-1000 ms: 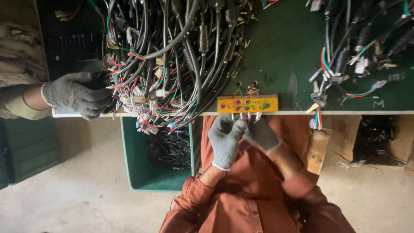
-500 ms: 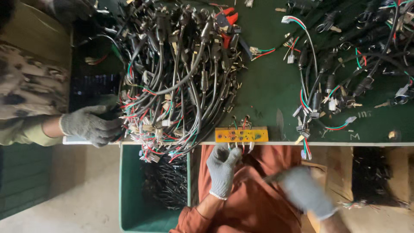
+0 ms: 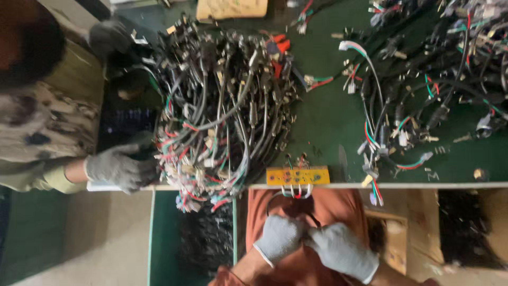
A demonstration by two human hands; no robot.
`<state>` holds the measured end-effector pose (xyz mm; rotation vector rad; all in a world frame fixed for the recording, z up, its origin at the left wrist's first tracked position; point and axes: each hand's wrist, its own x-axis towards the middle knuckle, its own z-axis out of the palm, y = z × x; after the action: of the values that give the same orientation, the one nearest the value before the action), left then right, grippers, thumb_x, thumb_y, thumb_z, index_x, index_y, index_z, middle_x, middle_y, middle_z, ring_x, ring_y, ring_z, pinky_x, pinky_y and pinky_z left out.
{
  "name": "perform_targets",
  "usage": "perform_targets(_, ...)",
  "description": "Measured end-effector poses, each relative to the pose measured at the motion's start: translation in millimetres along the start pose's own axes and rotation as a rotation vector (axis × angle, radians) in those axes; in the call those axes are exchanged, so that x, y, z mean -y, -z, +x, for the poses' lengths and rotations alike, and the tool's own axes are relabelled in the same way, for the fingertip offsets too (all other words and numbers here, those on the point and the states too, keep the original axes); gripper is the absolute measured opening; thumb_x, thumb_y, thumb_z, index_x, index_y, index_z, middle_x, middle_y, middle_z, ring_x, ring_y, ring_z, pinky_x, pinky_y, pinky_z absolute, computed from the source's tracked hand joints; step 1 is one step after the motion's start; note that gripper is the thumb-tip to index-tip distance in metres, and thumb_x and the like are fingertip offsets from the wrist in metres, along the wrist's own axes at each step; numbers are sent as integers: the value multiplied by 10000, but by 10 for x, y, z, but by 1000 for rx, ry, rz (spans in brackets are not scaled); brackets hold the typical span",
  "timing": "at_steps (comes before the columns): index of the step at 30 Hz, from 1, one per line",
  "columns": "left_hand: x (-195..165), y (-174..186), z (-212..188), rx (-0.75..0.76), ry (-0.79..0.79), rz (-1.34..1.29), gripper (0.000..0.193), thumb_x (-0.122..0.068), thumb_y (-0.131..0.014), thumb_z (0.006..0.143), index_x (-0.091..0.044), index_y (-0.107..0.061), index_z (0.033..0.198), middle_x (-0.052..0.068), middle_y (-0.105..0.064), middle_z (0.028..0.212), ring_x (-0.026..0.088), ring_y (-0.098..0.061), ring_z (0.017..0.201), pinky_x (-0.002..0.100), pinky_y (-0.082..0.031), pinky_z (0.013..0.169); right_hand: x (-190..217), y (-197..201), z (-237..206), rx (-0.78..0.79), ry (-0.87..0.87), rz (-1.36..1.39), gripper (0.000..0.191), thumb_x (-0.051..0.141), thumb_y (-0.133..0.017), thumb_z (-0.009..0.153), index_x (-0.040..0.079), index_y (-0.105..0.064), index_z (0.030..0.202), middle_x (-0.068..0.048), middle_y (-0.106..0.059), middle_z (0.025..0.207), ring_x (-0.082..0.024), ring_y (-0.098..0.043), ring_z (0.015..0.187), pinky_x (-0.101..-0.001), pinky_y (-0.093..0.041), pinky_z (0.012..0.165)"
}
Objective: The person strips insulation from wires, twists exposed strands, and inserts them into terminals on a yellow terminal block. They repeat this process for multiple wires, handling each one individually and securing connections on the block.
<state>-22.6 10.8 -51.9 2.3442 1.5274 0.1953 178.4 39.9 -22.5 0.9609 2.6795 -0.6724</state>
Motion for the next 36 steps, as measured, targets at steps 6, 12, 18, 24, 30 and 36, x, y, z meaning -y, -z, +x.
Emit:
perform_targets(6,158,388,-75,-570,-2,-343,208,-306,-809,805,-194,-710,949,52,-721,863,279,-701,793,389,-544,682,-554,619,-405,-504,150,-9,128,249,-710,749,181,-665,848,-101,-703,975,-299,-665,948,-415,-552,771)
perform_targets(12,-154,670,84,-453,101,-652,237,-71,-714,773,-174,-777,977,74,-706,799,297,-680,731,402,-548,686,44,699,-300,-820,-235,903,198,65,-718,931,30,-728,1126,-102,-750,1037,-194,-727,877,-313,-586,791)
perform_targets(18,-142,697,133,-415,144,-693,225,-71,-708,820,-203,-768,993,56,-728,834,273,-692,742,384,-548,678,235,606,-85,-797,-209,657,109,60,-718,893,32,-723,998,-91,-745,1002,-209,-733,880,-312,-579,765)
perform_targets(24,-78,515,114,-391,72,-526,214,-159,-771,707,-209,-763,915,60,-704,774,293,-671,721,417,-525,658,128,552,-85,-727,11,304,103,132,-748,862,58,-679,880,-70,-692,892,-279,-674,809,-392,-545,736)
perform_targets(30,-34,494,148,-403,-53,-427,136,-159,-774,685,-173,-671,773,63,-657,723,317,-665,733,444,-517,678,69,780,45,-700,231,115,181,185,-812,786,73,-680,837,-66,-670,849,-256,-653,770,-403,-519,681)
perform_targets(36,-49,592,159,-430,-86,-794,245,-130,-708,702,-147,-743,944,99,-661,778,327,-632,707,432,-497,648,78,912,-39,-807,168,455,195,131,-827,755,94,-636,769,-63,-619,809,-285,-589,716,-393,-464,648)
